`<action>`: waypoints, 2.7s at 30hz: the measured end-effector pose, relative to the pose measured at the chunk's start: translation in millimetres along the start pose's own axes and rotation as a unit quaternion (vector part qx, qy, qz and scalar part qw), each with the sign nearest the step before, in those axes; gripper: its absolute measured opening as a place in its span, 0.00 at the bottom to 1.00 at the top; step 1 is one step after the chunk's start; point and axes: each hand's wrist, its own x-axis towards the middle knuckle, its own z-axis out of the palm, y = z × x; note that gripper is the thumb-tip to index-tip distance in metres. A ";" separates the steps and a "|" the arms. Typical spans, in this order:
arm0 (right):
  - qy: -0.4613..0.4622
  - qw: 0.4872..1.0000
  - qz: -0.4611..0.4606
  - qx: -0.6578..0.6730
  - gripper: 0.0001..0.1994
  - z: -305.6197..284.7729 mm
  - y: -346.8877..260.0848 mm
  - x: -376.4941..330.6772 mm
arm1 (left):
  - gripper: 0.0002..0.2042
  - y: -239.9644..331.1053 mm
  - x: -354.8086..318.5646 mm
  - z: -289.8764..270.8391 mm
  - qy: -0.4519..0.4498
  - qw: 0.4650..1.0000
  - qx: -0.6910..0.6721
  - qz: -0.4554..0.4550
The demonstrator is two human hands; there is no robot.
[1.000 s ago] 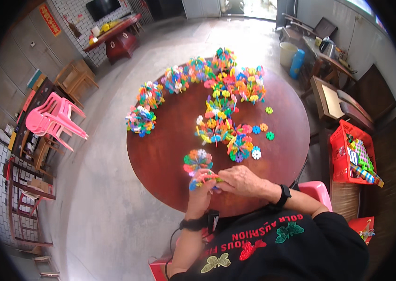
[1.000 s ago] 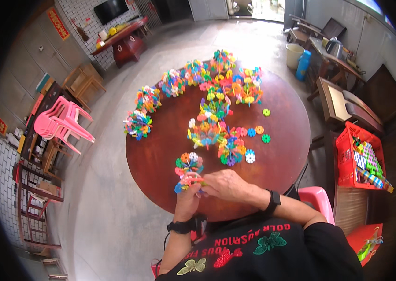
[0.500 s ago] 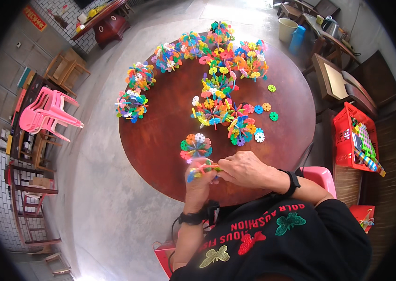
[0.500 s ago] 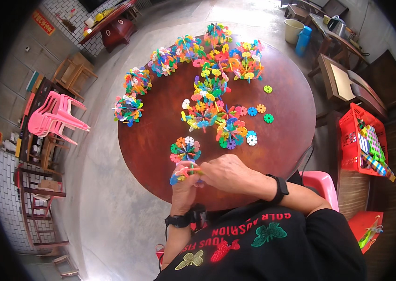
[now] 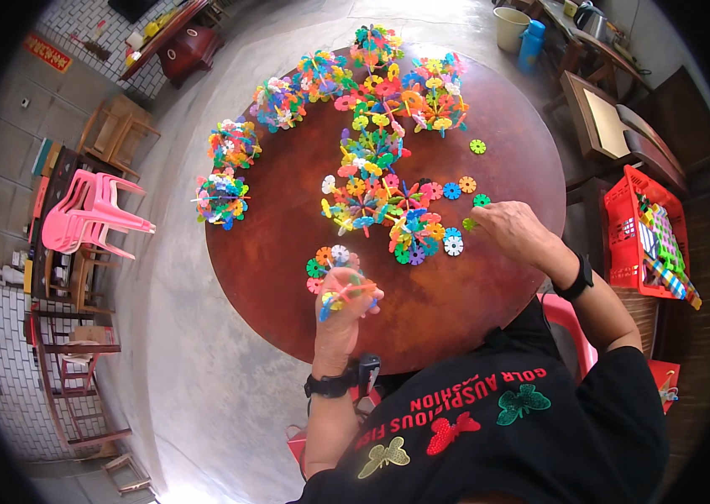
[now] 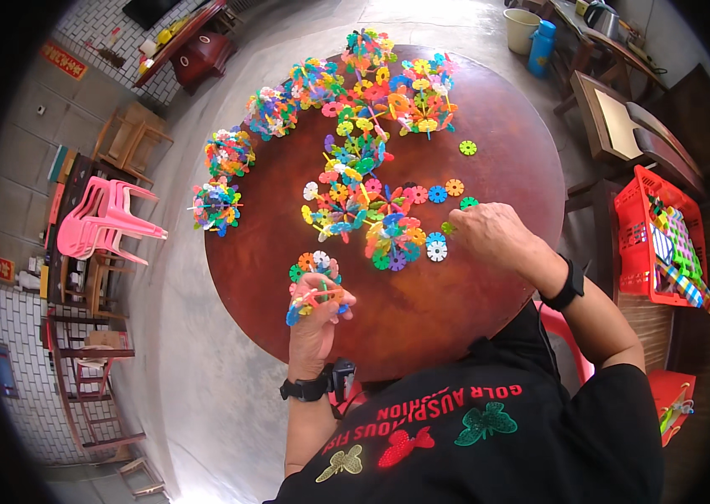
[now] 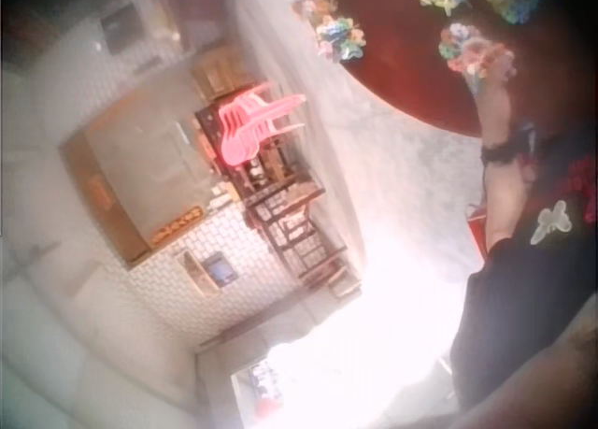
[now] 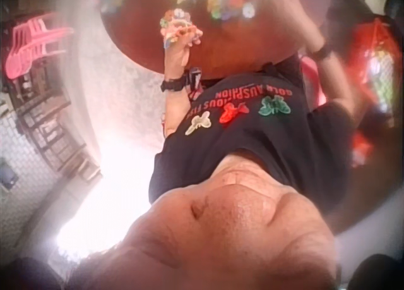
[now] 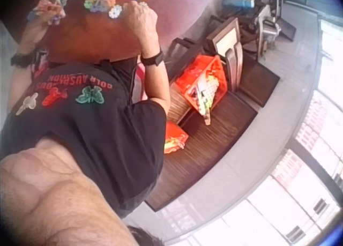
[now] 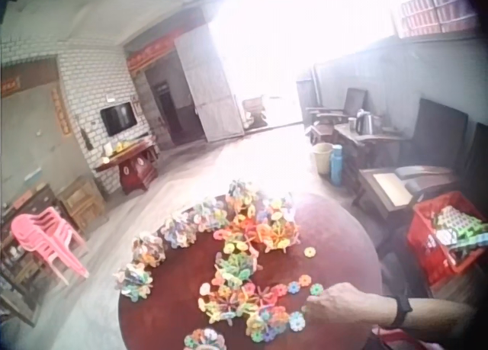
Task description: Assembling structures using colorful interlocking plastic snowflake-shaped blocks.
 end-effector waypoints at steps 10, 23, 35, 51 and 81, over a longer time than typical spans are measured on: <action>0.145 0.987 -0.013 0.063 0.11 12.0 28.1 29.3 | 0.19 -12.3 7.2 -29.0 -0.086 0.996 0.009 -0.014; 0.163 0.987 -0.008 0.010 0.25 33.8 108.0 128.3 | 0.16 -4.6 7.6 -33.8 -0.036 0.992 0.046 0.109; 0.214 0.967 -0.134 0.023 0.13 -12.6 -3.3 111.4 | 0.16 0.0 -1.1 -17.5 -0.261 0.958 0.094 -0.073; 0.100 0.903 -0.418 -0.018 0.06 81.0 -141.2 123.1 | 0.14 -8.4 -2.8 -21.3 -0.320 0.913 0.193 -0.163; 0.078 0.926 -0.318 0.186 0.06 29.1 -169.2 131.0 | 0.21 -3.6 4.8 -18.7 -0.098 0.988 0.068 -0.096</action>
